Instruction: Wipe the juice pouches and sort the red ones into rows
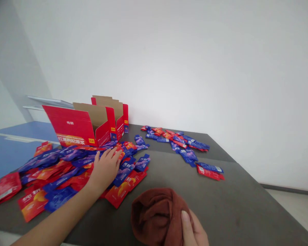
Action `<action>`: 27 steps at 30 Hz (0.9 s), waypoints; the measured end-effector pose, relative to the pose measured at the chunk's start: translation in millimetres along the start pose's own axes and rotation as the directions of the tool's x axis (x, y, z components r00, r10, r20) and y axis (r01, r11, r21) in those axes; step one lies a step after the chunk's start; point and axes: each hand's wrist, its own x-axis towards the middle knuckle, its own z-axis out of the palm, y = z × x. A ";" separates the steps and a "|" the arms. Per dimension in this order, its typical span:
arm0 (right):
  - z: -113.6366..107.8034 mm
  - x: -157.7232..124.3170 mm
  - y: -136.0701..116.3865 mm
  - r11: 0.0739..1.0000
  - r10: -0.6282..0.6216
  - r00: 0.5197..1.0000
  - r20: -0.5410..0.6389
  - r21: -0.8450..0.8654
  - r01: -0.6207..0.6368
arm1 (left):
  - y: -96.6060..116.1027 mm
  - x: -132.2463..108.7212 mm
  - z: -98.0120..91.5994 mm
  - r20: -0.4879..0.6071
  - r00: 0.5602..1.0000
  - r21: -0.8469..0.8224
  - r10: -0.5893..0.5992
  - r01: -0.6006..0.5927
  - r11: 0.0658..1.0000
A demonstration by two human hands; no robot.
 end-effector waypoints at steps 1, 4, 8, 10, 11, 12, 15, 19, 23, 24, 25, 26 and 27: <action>3.9 6.4 -5.2 1.000 -0.014 1.000 0.020 -0.007 0.014 | 14.4 -7.6 -4.9 0.006 0.999 -0.060 0.040 -0.040 0.997; 18.5 22.4 -16.2 0.985 -0.158 0.976 0.148 -0.048 0.167 | 60.9 -43.6 -8.1 0.140 0.956 -0.392 0.258 -0.186 0.901; 12.1 61.2 -4.3 0.903 -0.289 0.945 0.154 -0.284 0.322 | 101.9 -94.4 23.0 0.383 0.760 -0.570 0.525 -0.253 0.782; -9.2 95.1 11.4 0.868 -0.295 0.955 0.021 -0.413 0.277 | 109.7 -109.7 44.5 0.382 0.742 -0.556 0.552 -0.293 0.778; -22.2 114.1 20.0 0.843 -0.304 0.953 -0.022 -0.473 0.258 | 111.2 -114.7 53.8 0.354 0.760 -0.543 0.545 -0.307 0.781; -35.2 133.1 28.6 0.813 -0.314 0.948 -0.050 -0.529 0.241 | 111.4 -118.3 61.4 0.319 0.783 -0.532 0.534 -0.319 0.785; -64.4 178.8 50.2 0.719 -0.340 0.940 -0.019 -0.649 0.248 | 108.6 -122.9 72.2 0.239 0.823 -0.508 0.515 -0.346 0.789; -71.2 190.7 62.4 0.603 -0.354 0.927 0.121 -0.729 0.326 | 105.7 -122.8 66.8 0.228 0.822 -0.513 0.522 -0.354 0.782; -64.9 152.0 59.6 0.493 -0.399 0.868 0.294 -0.729 0.474 | 107.0 -122.0 56.4 0.232 0.827 -0.512 0.512 -0.344 0.787; -64.5 139.0 58.4 0.466 -0.411 0.845 0.343 -0.717 0.518 | 107.8 -121.9 54.2 0.236 0.828 -0.508 0.509 -0.341 0.791; -64.6 126.4 57.6 0.441 -0.420 0.822 0.384 -0.706 0.555 | 108.8 -121.7 52.4 0.243 0.828 -0.505 0.505 -0.336 0.795; -65.4 114.8 57.1 0.418 -0.427 0.803 0.415 -0.697 0.583 | 109.9 -121.5 50.8 0.251 0.828 -0.502 0.501 -0.331 0.799; -66.6 104.9 56.9 0.398 -0.433 0.789 0.436 -0.693 0.602 | 111.1 -121.3 49.5 0.258 0.830 -0.501 0.495 -0.323 0.803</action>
